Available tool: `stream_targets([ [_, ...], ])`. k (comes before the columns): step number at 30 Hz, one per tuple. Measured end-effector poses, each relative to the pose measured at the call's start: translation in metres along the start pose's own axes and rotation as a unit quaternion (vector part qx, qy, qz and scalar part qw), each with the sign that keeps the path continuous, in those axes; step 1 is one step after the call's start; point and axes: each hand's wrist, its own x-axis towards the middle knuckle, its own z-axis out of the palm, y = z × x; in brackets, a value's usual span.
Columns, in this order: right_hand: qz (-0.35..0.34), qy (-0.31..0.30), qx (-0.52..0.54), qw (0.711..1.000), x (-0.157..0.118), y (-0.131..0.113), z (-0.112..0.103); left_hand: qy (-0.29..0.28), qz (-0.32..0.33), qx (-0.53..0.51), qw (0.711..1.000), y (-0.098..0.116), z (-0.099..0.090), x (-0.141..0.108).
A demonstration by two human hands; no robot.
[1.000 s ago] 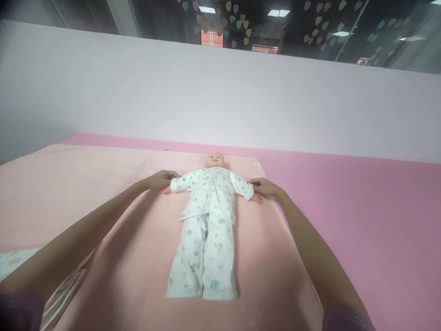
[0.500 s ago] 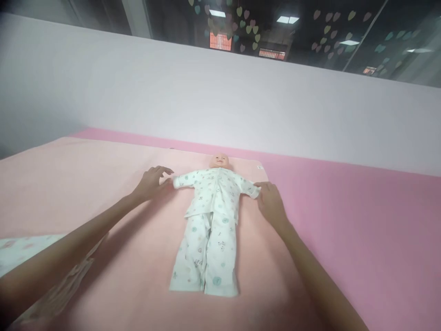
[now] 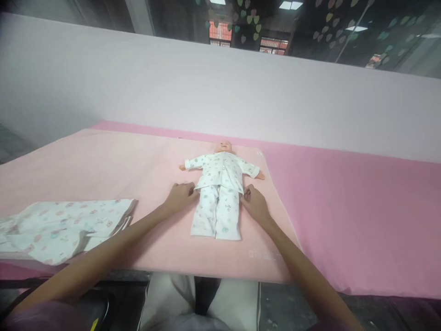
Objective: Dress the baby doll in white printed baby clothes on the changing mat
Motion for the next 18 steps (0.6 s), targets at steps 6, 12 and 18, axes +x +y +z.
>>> stream_targets([
  [6, -0.085, 0.033, -0.035, 0.995, -0.057, -0.026, -0.017, 0.027, 0.031, -0.030, 0.999, 0.007, -0.009, -0.058],
  [12, -0.217, 0.005, -0.066, 0.974, -0.053, -0.082, 0.007, 0.114, 0.199, -0.043, 0.972, 0.042, 0.001, -0.042],
  [18, -0.148, 0.047, -0.152, 0.976, -0.009, -0.094, 0.042, 0.154, 0.200, 0.045, 0.967, 0.052, 0.008, -0.014],
])
